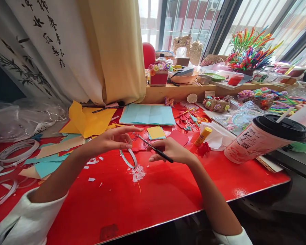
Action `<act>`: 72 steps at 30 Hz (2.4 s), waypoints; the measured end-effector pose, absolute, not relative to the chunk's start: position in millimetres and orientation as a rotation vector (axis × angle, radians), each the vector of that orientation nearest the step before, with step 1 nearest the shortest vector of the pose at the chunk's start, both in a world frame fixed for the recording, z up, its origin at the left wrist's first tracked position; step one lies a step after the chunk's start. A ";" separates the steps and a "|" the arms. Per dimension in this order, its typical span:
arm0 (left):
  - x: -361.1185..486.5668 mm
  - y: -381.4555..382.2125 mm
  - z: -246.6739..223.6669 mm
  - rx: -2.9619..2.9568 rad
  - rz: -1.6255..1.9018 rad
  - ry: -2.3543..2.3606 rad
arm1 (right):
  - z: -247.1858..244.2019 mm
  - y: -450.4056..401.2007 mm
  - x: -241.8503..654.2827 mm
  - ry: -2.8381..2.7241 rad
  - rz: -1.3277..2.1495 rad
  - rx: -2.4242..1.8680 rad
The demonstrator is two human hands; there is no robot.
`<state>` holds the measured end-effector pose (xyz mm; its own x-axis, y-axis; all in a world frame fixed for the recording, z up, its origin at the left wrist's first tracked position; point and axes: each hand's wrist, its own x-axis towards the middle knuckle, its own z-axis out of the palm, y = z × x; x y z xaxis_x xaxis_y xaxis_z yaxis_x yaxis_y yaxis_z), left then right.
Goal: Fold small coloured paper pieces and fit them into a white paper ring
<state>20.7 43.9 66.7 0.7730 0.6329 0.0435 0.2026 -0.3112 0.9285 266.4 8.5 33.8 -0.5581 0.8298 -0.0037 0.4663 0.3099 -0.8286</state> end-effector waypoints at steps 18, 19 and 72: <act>37.4 38.1 52.1 1.651 0.491 0.416 | 32.2 8.4 270.8 -2.234 1.050 -1.147; 38.7 37.8 50.4 1.619 0.499 0.401 | 32.1 8.6 270.9 -2.226 1.061 -1.138; 36.4 56.3 37.2 1.919 0.938 0.963 | -6.9 -28.5 191.8 -2.663 0.685 -1.045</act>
